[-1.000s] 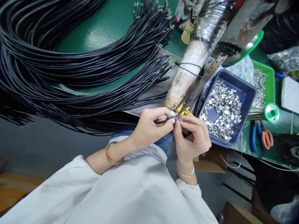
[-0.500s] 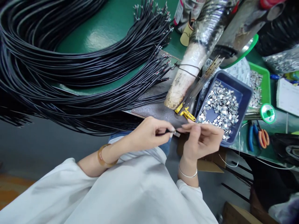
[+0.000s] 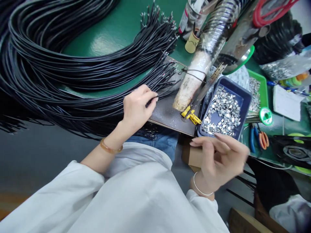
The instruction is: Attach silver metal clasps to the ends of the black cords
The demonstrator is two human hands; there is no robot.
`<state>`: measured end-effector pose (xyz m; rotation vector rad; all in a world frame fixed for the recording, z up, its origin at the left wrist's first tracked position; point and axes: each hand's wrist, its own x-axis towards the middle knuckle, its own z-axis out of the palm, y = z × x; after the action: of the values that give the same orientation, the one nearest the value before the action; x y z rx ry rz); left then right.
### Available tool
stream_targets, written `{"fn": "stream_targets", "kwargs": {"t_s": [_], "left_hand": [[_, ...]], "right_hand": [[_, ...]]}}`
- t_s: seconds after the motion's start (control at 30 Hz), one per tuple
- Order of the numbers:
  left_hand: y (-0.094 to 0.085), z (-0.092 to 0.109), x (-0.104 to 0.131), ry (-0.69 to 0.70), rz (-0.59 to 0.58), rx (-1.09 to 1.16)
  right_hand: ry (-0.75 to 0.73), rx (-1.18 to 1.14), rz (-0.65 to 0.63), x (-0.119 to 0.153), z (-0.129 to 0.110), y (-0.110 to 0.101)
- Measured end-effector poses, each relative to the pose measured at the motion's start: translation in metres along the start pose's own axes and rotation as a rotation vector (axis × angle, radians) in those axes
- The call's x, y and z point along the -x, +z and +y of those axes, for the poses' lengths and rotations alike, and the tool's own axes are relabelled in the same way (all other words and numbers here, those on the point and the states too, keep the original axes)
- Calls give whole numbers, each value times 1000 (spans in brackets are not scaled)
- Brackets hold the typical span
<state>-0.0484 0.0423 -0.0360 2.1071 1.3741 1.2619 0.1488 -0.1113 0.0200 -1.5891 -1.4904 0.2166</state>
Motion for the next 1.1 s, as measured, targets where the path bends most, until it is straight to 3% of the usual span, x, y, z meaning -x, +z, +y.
{"fn": "stream_targets", "kwargs": {"t_s": [0.1,0.17,0.23,0.27,0.37,0.47,0.53,0.57,0.6,0.63,0.77,0.87,1.0,1.1], "left_hand": [[5,-7,-11,-173,196,286],[1,-3,-13,-281,290,568],[-8,5,-10,-334,191,853],[-15,10,-7,-342,58,971],[-35,24,4,-308,-551,1156],[-45,35,16,-132,-1145,1158],[-44,41,24,-62,-1439,1178],[-41,44,28,-83,-1519,1210],[-37,46,32,-145,-1533,1251],[-32,48,36,-253,-1472,1282],[-14,53,46,-726,-874,1306],[-6,55,43,-803,-579,1297],[-2,59,35,-750,-530,1249],[0,64,32,-662,-529,1202]], "right_hand": [[28,190,-5,-18,19,-10],[18,386,111,-35,43,-20],[17,538,136,-53,69,-30],[10,555,115,-62,80,-34],[-1,461,-1,-81,103,-41],[33,442,-112,-94,109,-42],[46,495,-159,-99,108,-42],[47,520,-176,-100,107,-42],[45,539,-179,-99,105,-43],[38,548,-158,-98,103,-43],[-9,492,127,-79,82,-38],[6,270,286,-57,53,-27],[104,-153,127,-30,19,-2],[14,-193,120,-19,11,21]]}}
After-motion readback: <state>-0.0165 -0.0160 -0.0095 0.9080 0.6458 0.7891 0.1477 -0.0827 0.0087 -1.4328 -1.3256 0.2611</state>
